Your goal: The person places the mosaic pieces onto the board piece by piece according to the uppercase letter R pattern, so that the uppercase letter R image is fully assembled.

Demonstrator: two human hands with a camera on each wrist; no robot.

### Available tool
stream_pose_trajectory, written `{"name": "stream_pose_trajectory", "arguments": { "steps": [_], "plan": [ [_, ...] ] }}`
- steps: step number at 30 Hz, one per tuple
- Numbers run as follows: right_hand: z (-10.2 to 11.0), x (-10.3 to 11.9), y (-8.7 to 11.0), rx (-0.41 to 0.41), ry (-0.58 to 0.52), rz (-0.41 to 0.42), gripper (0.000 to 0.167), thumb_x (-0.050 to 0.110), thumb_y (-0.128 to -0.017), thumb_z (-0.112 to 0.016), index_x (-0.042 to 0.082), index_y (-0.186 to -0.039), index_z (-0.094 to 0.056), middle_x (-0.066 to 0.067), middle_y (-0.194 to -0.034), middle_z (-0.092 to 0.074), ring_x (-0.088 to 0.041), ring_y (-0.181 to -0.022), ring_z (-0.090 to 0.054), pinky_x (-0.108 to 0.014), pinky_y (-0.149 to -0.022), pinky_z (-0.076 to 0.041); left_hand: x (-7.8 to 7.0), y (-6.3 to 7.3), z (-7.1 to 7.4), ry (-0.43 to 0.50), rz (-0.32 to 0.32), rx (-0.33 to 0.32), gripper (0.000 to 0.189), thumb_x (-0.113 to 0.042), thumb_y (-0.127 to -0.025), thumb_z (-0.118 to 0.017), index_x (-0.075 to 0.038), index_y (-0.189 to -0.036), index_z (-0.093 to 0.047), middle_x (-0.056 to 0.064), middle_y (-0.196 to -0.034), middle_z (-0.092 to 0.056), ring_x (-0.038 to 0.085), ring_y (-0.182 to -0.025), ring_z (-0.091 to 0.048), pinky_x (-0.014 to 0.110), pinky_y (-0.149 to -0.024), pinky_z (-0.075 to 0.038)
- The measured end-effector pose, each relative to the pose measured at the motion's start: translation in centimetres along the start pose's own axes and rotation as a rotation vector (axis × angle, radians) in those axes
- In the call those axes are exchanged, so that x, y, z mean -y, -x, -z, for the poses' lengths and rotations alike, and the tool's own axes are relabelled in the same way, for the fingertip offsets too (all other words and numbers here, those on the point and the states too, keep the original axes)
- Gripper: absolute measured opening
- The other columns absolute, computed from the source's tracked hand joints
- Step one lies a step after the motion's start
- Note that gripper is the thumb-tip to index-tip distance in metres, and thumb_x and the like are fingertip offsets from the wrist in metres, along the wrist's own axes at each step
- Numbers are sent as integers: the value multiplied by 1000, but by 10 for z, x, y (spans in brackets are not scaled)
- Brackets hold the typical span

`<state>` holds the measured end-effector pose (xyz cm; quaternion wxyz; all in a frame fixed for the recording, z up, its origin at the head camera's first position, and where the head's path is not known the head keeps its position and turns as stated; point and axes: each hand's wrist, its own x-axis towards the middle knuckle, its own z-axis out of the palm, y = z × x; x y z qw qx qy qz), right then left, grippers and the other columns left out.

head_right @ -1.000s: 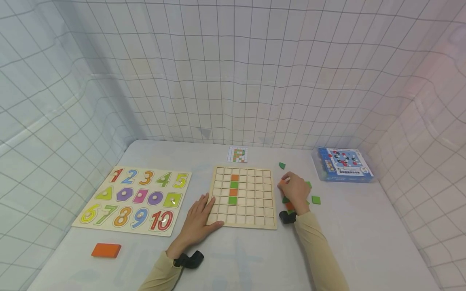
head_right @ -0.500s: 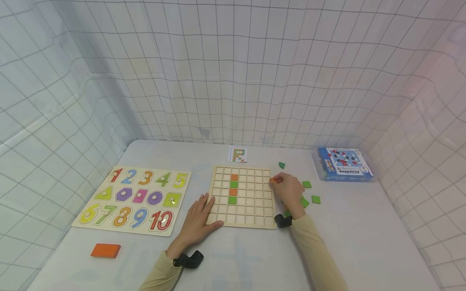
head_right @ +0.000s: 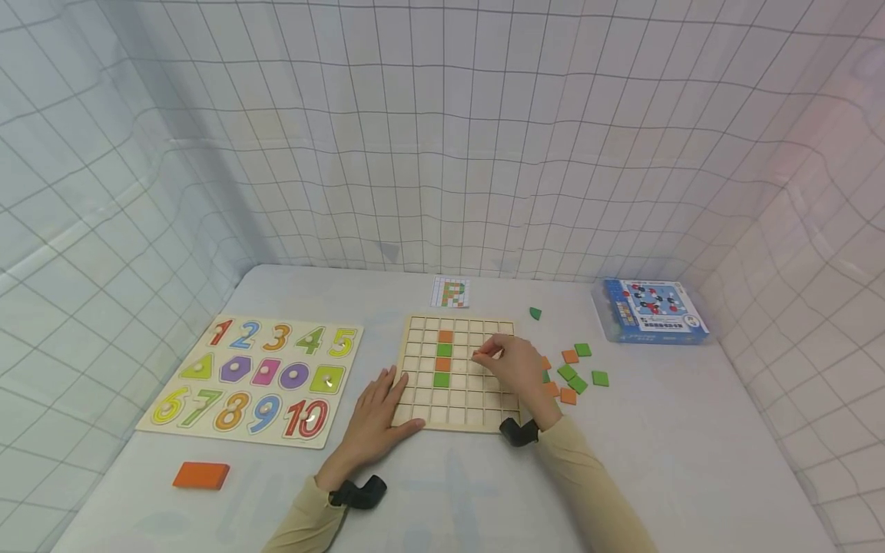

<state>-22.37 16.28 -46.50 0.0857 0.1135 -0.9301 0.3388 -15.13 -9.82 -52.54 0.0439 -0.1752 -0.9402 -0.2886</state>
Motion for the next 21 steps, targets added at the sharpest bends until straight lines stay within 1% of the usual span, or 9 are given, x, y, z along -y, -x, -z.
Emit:
{"name": "stream_pose_trajectory", "arguments": {
  "steps": [6,9,12,16,21],
  "plan": [
    [-12,16,6,105,-4,47,10,24,-81,-77,16,-86,-75,11,-68,-60,-9,-57,-46,-23,-43,-33,-1,0,1,-3,5,9,82,-49,-87,-62,-1,-146,-33,21,-152,-21,34,-142,-11,47,-113,-10],
    [-18,21,10,146,4,56,7,22,-81,-77,17,-87,-75,12,-69,-60,-9,-58,-46,-24,-46,-35,-1,0,1,-4,7,10,82,-50,-87,-61,-1,-146,-33,21,-152,-22,34,-142,-11,47,-113,-10],
    [-23,26,12,181,10,60,6,23,-80,-77,19,-84,-75,13,-73,-63,-9,-59,-46,-25,-49,-37,-1,-1,1,-6,8,10,82,-50,-87,-61,0,-146,-33,21,-152,-22,34,-142,-11,47,-113,-10],
    [-28,31,14,220,19,75,6,24,-80,-78,20,-80,-74,15,-74,-64,-8,-59,-47,-25,-51,-38,-1,0,1,-8,6,10,82,-49,-87,-62,0,-146,-33,21,-152,-22,34,-142,-11,48,-113,-10],
    [-32,32,18,241,25,128,5,22,-79,-78,21,-80,-73,16,-72,-62,-4,-58,-48,-23,-50,-40,-1,-1,1,-8,3,8,82,-50,-87,-61,0,-146,-33,22,-152,-22,34,-141,-12,48,-113,-10]
  ]
}}
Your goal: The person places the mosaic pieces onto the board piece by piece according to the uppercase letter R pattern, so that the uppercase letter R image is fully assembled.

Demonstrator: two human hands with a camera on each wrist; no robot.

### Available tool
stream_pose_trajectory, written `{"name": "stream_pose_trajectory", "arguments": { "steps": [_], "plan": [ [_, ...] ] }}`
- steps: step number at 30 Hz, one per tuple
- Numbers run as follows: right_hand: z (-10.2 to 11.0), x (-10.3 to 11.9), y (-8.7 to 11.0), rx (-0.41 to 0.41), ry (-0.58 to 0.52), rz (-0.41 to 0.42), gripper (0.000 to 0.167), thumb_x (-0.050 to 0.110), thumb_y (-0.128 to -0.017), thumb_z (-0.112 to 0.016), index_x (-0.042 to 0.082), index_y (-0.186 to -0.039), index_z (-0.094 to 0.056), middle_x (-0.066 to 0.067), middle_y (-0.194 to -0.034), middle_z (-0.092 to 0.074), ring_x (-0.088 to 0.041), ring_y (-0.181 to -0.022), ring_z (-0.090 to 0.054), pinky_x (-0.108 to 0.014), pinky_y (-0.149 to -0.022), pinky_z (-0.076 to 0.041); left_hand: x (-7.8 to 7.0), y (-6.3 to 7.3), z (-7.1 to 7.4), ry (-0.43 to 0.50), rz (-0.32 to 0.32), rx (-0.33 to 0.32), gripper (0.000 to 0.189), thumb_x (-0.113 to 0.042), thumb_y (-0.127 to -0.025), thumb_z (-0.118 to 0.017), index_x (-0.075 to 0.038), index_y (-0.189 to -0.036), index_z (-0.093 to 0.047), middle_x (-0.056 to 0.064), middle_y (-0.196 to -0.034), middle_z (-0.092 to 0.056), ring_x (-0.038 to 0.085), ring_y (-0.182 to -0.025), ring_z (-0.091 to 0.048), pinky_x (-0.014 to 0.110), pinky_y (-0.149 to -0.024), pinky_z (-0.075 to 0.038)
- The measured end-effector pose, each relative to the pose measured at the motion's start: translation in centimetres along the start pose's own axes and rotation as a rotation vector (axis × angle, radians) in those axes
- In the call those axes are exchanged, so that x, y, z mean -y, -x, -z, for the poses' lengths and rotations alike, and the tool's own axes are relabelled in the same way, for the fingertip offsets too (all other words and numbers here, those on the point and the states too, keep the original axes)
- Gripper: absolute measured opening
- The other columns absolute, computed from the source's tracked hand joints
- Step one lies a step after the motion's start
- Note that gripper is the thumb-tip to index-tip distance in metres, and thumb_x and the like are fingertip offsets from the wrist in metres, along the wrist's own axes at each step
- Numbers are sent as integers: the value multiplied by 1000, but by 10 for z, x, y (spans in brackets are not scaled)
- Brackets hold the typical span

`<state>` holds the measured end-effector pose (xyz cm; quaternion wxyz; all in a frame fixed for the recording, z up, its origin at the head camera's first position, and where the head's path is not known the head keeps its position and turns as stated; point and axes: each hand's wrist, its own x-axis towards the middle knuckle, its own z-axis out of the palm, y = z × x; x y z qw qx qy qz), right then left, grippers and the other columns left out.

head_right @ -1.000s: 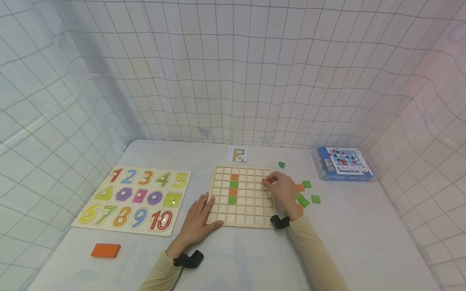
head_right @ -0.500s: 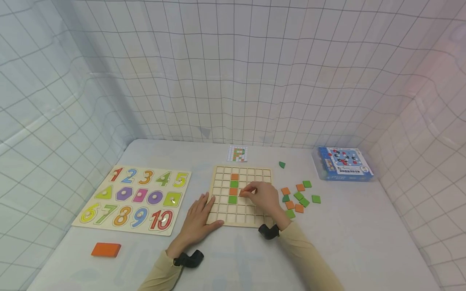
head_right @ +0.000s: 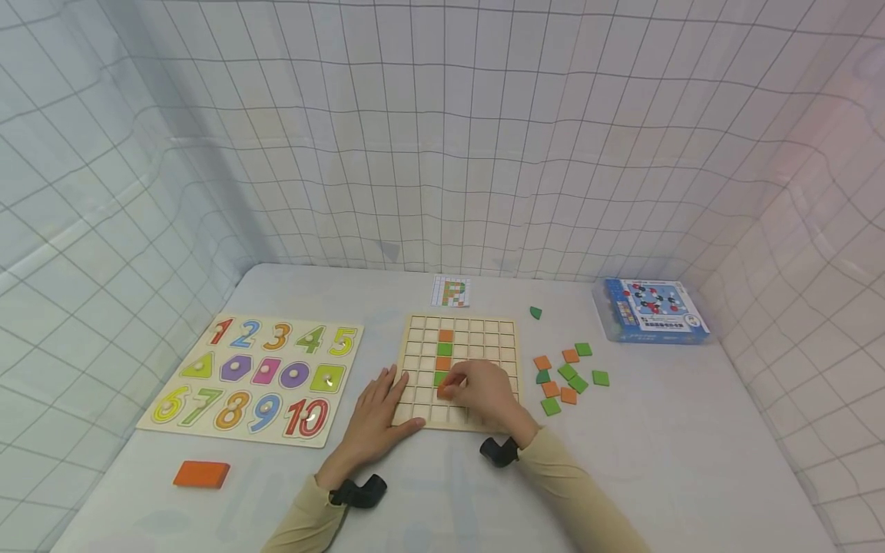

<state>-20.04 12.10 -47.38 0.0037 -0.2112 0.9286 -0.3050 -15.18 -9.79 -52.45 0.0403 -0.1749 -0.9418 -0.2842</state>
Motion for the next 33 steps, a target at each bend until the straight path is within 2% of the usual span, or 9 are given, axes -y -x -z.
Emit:
{"name": "stream_pose_trajectory", "arguments": {
  "steps": [15,21,26,33],
  "plan": [
    [-10,2,-2,39,33,44,5,22,-83,-75,21,-79,-73,17,-71,-60,-4,-59,-47,-23,-50,-41,0,0,-1,-15,15,-1,84,-52,-86,-62,-2,-147,-33,20,-153,-22,31,-142,-11,44,-113,-10],
    [-9,5,-2,41,49,28,5,20,-82,-76,20,-78,-74,14,-74,-60,-7,-67,-49,-24,-55,-43,0,0,0,-15,-5,-16,83,-50,-86,-63,1,-145,-35,23,-151,-24,35,-141,-14,48,-112,-13],
    [-10,8,-1,39,104,29,4,19,-84,-74,17,-80,-75,10,-79,-62,-8,-74,-53,-25,-60,-45,0,-1,0,-9,0,-8,82,-50,-87,-62,1,-145,-34,23,-151,-23,35,-141,-13,48,-112,-12],
    [-14,6,-1,30,166,35,5,18,-84,-74,15,-82,-76,11,-77,-61,-8,-73,-53,-23,-60,-44,-1,0,1,-2,5,-2,82,-49,-87,-62,0,-145,-34,22,-151,-23,34,-141,-13,47,-112,-12]
  ]
}}
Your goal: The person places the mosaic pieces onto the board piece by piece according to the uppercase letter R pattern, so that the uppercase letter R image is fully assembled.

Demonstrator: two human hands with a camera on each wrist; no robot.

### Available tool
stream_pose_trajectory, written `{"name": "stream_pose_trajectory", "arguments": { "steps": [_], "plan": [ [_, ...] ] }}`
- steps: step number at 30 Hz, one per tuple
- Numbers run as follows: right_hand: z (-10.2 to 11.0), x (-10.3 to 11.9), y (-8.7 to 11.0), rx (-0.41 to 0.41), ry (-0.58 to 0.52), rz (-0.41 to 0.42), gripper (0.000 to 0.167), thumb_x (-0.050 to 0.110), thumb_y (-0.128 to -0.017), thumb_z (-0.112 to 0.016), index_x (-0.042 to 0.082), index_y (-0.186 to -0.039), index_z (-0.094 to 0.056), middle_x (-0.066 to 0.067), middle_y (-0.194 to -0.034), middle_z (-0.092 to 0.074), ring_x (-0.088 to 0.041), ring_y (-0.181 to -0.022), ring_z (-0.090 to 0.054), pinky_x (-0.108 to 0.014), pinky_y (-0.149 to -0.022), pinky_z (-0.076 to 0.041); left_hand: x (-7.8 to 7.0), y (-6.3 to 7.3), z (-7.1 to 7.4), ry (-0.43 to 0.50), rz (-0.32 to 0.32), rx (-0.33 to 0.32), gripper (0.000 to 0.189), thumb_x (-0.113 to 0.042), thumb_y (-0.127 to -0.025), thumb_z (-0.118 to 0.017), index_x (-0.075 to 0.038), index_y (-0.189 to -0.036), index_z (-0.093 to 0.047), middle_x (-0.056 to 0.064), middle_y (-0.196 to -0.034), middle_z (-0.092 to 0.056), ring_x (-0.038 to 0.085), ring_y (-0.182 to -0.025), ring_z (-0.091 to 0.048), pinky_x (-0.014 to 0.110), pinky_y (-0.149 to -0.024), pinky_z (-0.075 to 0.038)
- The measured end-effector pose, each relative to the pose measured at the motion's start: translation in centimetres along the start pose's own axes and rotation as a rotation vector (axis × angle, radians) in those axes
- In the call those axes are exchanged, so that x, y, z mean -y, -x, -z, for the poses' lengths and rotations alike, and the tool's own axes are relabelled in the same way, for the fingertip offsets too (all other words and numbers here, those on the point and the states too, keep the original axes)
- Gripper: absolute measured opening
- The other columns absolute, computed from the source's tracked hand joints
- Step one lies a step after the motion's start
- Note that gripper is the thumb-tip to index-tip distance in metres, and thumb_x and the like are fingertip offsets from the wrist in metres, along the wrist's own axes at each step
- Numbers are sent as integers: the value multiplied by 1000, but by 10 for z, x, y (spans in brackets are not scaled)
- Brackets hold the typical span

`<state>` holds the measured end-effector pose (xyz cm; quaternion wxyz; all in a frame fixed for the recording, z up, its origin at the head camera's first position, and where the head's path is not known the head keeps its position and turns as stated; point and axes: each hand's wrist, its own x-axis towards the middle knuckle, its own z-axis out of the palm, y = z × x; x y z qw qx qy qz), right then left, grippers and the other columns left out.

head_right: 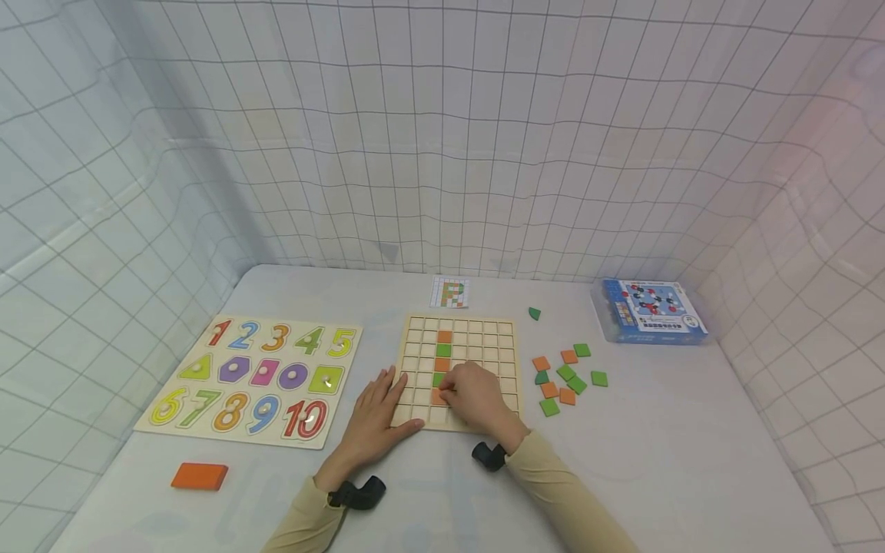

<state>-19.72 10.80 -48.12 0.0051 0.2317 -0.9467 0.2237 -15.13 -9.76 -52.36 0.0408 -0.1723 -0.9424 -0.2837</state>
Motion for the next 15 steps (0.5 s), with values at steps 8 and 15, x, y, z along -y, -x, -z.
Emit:
{"name": "stream_pose_trajectory", "arguments": {
  "steps": [8,15],
  "plan": [
    [3,3,1,-23,-16,5,5,18,-82,-76,16,-78,-76,12,-73,-60,-7,-71,-49,-24,-60,-43,-2,0,1,1,-2,-2,81,-48,-87,-63,1,-145,-35,24,-151,-24,36,-141,-14,48,-112,-12],
    [2,0,2,-23,-17,13,5,19,-82,-76,18,-77,-76,14,-72,-58,-7,-73,-50,-24,-62,-43,-2,0,2,-4,-4,-5,81,-48,-87,-63,1,-145,-35,24,-151,-24,36,-141,-14,48,-112,-12]
  ]
}}
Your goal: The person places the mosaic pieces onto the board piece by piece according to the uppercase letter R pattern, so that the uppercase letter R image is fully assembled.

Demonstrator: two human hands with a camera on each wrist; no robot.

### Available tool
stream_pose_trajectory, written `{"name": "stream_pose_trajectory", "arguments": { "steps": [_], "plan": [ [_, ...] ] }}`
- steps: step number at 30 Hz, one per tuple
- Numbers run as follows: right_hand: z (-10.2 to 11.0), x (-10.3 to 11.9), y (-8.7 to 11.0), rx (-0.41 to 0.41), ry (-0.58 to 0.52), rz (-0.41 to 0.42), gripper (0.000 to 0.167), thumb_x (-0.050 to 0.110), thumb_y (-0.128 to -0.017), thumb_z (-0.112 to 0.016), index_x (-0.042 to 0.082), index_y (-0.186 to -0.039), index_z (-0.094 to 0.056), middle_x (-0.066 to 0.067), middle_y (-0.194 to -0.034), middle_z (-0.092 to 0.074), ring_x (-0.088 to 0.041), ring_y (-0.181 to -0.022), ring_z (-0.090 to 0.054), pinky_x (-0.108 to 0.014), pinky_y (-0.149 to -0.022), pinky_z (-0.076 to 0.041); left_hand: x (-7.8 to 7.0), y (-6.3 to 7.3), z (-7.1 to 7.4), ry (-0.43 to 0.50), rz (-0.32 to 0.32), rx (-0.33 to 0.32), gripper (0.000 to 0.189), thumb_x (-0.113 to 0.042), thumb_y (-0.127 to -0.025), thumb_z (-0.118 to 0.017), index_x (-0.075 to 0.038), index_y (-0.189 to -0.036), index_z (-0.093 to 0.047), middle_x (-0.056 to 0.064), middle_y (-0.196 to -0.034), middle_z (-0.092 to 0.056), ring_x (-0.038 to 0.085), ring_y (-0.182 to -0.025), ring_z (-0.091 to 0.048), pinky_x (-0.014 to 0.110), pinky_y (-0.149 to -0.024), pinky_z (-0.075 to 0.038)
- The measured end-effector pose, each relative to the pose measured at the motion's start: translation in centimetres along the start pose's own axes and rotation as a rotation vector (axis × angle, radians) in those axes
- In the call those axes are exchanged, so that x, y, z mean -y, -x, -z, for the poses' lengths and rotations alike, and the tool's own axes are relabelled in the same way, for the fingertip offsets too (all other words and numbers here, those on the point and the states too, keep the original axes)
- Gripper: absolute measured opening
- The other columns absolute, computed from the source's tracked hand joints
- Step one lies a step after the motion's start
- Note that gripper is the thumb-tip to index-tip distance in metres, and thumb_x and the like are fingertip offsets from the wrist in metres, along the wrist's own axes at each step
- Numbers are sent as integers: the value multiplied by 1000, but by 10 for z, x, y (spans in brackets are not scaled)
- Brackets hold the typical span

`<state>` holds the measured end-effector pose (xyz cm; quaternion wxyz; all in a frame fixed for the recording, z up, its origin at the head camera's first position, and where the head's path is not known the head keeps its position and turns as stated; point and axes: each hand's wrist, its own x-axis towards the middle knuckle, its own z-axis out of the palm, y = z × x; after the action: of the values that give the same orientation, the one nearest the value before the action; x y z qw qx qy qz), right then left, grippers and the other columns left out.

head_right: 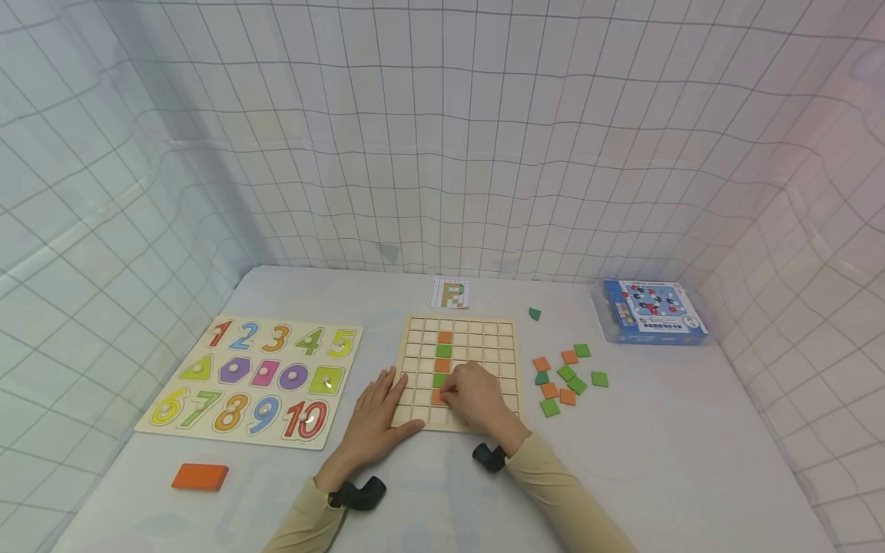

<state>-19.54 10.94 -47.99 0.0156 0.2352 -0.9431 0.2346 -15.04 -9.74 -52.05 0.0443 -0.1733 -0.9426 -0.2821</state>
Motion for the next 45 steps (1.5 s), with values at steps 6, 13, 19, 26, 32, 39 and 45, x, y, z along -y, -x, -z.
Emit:
{"name": "stream_pose_trajectory", "arguments": {
  "steps": [6,13,19,26,32,39,45],
  "plan": [
    [2,-5,5,33,8,62,7,22,-82,-75,16,-86,-77,11,-81,-61,-8,-79,-51,-26,-67,-45,2,0,-1,-3,-2,-2,82,-49,-87,-62,1,-145,-35,23,-151,-24,35,-141,-14,48,-112,-13],
    [7,-12,11,94,18,155,26,31,-82,-75,14,-102,-76,7,-92,-59,-12,-85,-46,-31,-73,-43,3,1,-1,-5,-3,-7,82,-48,-87,-63,1,-145,-35,24,-151,-24,36,-141,-14,48,-112,-12],
    [8,-24,23,-43,-73,142,26,28,-85,-73,14,-107,-73,7,-90,-58,-11,-85,-46,-30,-70,-43,3,1,0,0,9,5,82,-49,-87,-62,1,-145,-34,23,-151,-23,35,-141,-13,48,-113,-11],
    [18,-48,41,-318,-102,119,33,21,-83,-75,4,-111,-69,-4,-91,-62,-20,-83,-54,-35,-67,-45,3,0,-1,7,14,16,83,-50,-87,-62,0,-146,-33,22,-152,-21,34,-142,-10,47,-113,-9],
    [27,-65,56,-439,-7,29,42,26,-78,-79,4,-112,-68,-4,-86,-61,-20,-75,-52,-34,-61,-43,4,0,-2,7,8,10,83,-50,-87,-62,0,-146,-33,22,-152,-21,34,-142,-11,47,-113,-9],
    [35,-77,69,-493,104,-101,56,36,-69,-85,1,-109,-68,-7,-81,-64,-22,-67,-53,-36,-56,-39,5,0,-4,9,2,9,83,-51,-87,-61,0,-146,-32,21,-153,-21,33,-142,-10,46,-113,-9],
    [41,-82,76,-411,112,-270,69,49,-69,-81,1,-114,-65,-7,-82,-63,-18,-63,-50,-29,-49,-36,6,0,-6,2,-1,8,83,-51,-87,-61,-1,-147,-32,21,-153,-20,32,-142,-10,46,-113,-9]
  ]
}}
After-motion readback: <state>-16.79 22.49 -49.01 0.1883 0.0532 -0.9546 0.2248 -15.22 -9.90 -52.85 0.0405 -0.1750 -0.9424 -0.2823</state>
